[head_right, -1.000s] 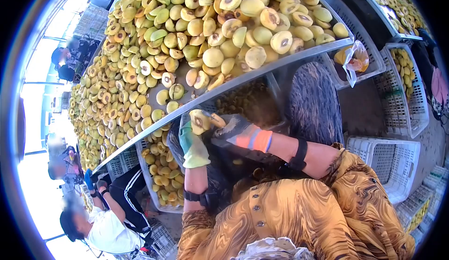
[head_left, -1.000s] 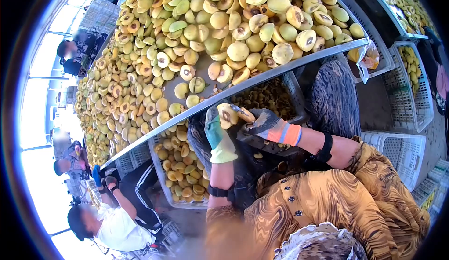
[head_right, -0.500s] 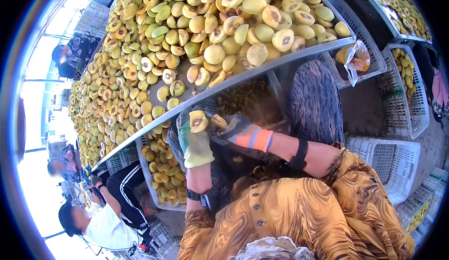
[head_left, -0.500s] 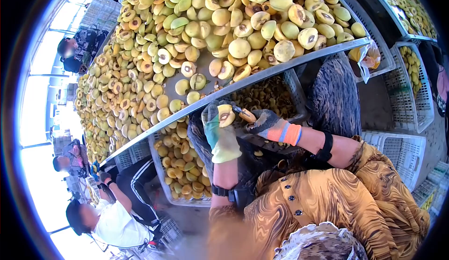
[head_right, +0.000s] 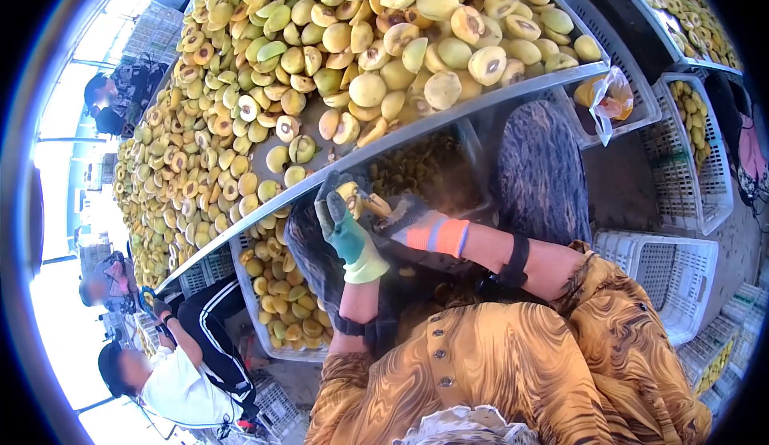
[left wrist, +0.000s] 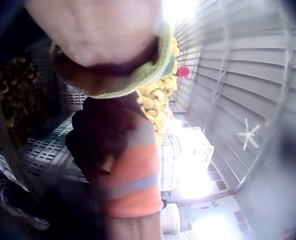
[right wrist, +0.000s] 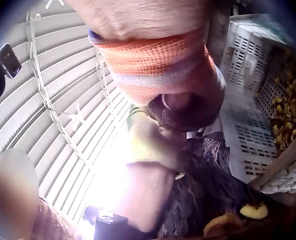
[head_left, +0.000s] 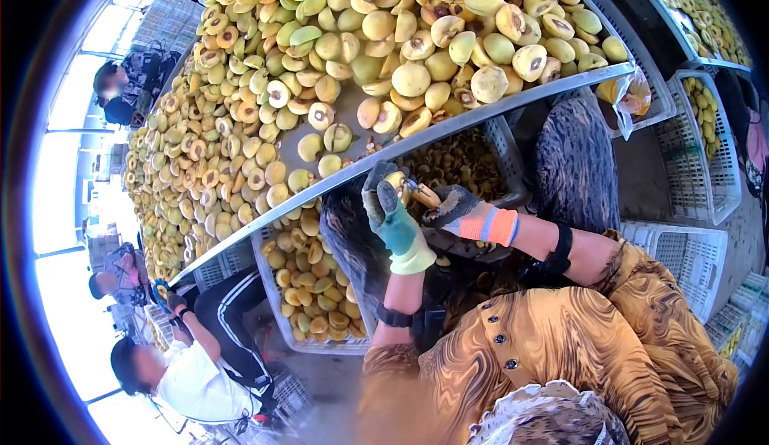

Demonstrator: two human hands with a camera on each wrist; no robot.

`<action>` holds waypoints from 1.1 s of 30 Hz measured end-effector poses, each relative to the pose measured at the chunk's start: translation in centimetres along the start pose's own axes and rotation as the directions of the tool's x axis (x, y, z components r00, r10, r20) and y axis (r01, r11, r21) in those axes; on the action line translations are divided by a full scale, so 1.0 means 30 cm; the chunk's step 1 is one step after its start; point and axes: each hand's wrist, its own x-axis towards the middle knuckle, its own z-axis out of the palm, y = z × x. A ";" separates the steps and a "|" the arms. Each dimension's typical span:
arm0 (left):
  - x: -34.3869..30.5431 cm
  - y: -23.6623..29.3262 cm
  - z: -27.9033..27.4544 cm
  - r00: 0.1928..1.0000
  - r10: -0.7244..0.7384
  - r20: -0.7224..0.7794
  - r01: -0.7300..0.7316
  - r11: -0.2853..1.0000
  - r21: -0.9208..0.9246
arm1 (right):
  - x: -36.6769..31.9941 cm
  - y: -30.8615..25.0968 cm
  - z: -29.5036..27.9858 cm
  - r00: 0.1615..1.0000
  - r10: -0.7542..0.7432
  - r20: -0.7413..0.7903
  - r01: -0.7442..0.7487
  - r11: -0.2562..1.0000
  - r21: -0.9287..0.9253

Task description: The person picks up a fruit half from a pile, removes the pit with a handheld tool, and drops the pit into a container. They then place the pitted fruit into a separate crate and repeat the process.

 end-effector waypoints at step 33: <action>0.058 0.156 -0.062 0.675 0.468 0.571 -0.738 0.411 0.535 | -0.046 -0.058 -0.103 0.918 -0.089 0.387 -0.046 0.944 0.326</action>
